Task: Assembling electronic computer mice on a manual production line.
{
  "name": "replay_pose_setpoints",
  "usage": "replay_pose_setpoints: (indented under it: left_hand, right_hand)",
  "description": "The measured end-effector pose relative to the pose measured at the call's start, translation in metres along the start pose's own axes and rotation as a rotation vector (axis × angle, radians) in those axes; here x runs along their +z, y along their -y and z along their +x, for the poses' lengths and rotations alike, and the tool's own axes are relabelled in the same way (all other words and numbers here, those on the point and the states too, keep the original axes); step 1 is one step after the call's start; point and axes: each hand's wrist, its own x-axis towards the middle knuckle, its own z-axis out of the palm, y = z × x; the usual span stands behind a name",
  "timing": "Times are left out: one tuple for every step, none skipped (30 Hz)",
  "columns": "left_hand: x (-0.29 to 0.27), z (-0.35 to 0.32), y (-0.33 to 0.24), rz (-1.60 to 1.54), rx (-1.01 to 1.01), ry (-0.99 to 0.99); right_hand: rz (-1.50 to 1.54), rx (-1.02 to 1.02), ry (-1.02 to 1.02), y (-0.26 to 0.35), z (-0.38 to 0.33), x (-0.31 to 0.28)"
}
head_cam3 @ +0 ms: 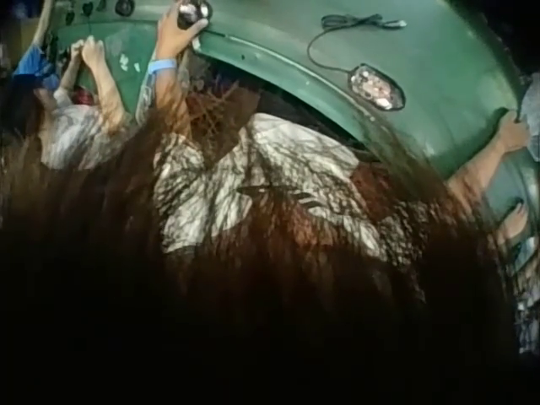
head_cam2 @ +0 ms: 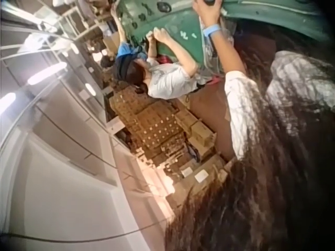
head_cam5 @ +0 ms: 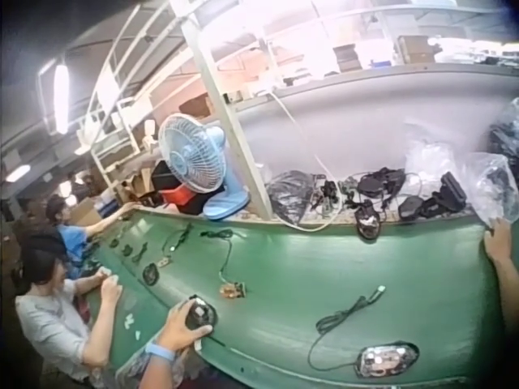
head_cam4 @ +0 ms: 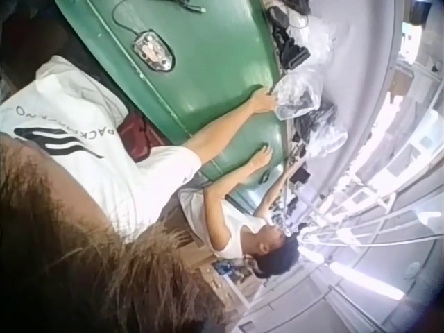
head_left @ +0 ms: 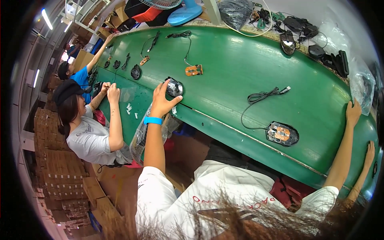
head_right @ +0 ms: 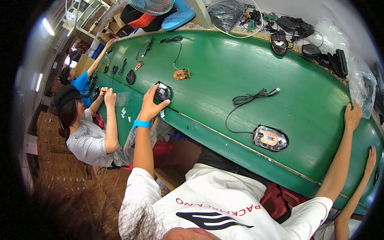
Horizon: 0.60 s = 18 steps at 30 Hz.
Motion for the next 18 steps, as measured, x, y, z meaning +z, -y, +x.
replay_pose_setpoints:
  left_hand:
    - [0.000, 0.000, 0.000, 0.001, 0.000, 0.000]
    - [0.001, -0.001, -0.001, -0.003, 0.004, 0.007]
    - [0.001, -0.002, -0.003, -0.008, 0.008, 0.015]
    - [0.002, -0.002, -0.006, -0.012, 0.012, 0.023]
    - [0.002, -0.003, -0.009, -0.012, 0.012, 0.024]
    - [0.003, -0.003, -0.012, -0.040, 0.011, 0.013]
    - [0.003, -0.004, -0.015, -0.067, 0.010, 0.003]
    - [0.004, -0.005, -0.019, -0.095, 0.010, -0.008]
    - [0.004, -0.006, -0.023, -0.095, 0.010, -0.008]
    - [0.005, -0.007, -0.027, -0.086, 0.027, -0.011]
    - [0.006, -0.009, -0.031, -0.077, 0.043, -0.014]
    - [0.007, -0.010, -0.036, -0.067, 0.060, -0.017]
    - [0.007, -0.012, -0.041, -0.068, 0.061, -0.016]
    - [0.008, -0.014, -0.046, -0.098, 0.057, -0.013]
    - [0.008, -0.015, -0.051, -0.129, 0.053, -0.009]
    - [0.009, -0.017, -0.056, -0.160, 0.049, -0.004]
    - [0.009, -0.019, -0.061, -0.161, 0.051, -0.002]
    - [0.010, -0.022, -0.065, -0.163, 0.075, 0.003]
  right_hand:
    - [0.003, 0.006, -0.008, -0.001, 0.000, 0.001]
    - [0.003, 0.006, -0.008, -0.002, 0.001, 0.002]
    - [-0.003, 0.003, -0.003, -0.003, 0.001, 0.003]
    - [-0.010, 0.001, 0.003, -0.004, 0.002, 0.003]
    - [-0.017, -0.002, 0.008, -0.004, 0.002, 0.004]
    - [-0.017, -0.002, 0.008, -0.005, 0.002, 0.004]
    - [-0.014, -0.002, 0.008, -0.006, 0.002, 0.005]
    - [-0.012, -0.002, 0.007, -0.007, 0.002, 0.004]
    - [-0.010, -0.002, 0.006, -0.007, 0.002, 0.004]
    - [-0.010, -0.001, 0.006, -0.008, 0.002, 0.004]
    - [-0.014, -0.003, 0.005, -0.008, 0.002, 0.005]
    - [-0.017, -0.004, 0.004, -0.009, 0.002, 0.005]
    - [-0.021, -0.005, 0.004, -0.009, 0.002, 0.004]
    - [-0.022, -0.003, 0.004, -0.009, 0.001, 0.003]
    - [-0.007, -0.015, -0.018, -0.009, 0.000, 0.003]
    - [0.007, -0.026, -0.040, -0.010, 0.000, 0.002]
    - [0.021, -0.037, -0.061, -0.010, -0.001, 0.002]
    - [0.020, -0.035, -0.060, -0.008, -0.002, 0.000]
